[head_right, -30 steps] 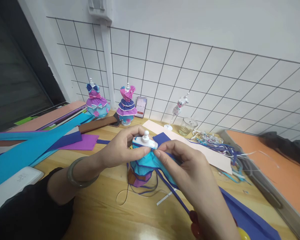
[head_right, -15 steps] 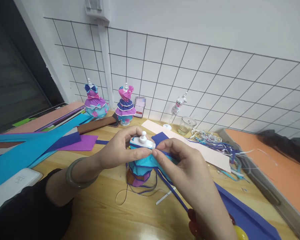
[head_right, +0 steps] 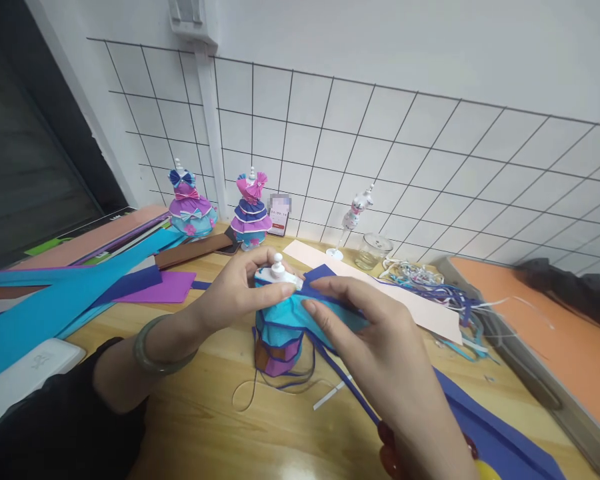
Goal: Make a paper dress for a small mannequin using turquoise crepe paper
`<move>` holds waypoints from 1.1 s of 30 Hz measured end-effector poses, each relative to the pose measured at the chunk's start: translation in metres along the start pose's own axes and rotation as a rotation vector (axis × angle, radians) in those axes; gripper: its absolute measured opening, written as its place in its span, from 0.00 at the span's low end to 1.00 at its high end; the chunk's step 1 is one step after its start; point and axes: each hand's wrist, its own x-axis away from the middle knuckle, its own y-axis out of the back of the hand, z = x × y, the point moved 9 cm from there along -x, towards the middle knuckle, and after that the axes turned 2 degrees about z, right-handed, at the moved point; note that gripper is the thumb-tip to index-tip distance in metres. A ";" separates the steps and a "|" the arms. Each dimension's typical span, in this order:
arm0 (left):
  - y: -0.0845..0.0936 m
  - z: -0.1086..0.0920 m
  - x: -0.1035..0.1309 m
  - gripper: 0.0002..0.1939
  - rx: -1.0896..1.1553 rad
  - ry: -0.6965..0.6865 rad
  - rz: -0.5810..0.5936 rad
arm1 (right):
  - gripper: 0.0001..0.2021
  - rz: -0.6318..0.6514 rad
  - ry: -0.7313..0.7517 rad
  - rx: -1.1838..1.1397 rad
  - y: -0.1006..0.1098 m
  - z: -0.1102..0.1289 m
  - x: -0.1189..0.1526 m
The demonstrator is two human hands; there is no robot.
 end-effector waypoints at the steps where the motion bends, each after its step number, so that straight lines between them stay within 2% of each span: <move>1: 0.003 0.001 -0.001 0.12 0.018 0.010 -0.026 | 0.09 -0.053 0.080 0.065 0.004 0.006 0.000; 3: 0.009 0.004 -0.003 0.12 0.058 0.018 -0.077 | 0.13 -0.117 0.260 0.205 0.004 0.019 0.002; 5: 0.015 0.006 -0.005 0.12 0.100 0.013 -0.121 | 0.15 -0.125 0.423 0.319 -0.004 0.030 0.005; 9: 0.025 0.012 -0.007 0.13 0.167 0.006 -0.202 | 0.13 -0.126 0.603 0.463 -0.024 0.041 0.007; 16: 0.016 0.022 -0.006 0.13 0.297 0.087 -0.171 | 0.11 -0.255 0.734 0.571 -0.035 0.050 0.013; 24: 0.016 0.024 -0.009 0.12 0.398 0.120 -0.139 | 0.08 -0.280 0.892 0.517 -0.037 0.060 0.023; 33: 0.011 0.028 -0.009 0.12 0.447 0.132 -0.119 | 0.10 -0.276 0.874 0.533 -0.041 0.049 0.020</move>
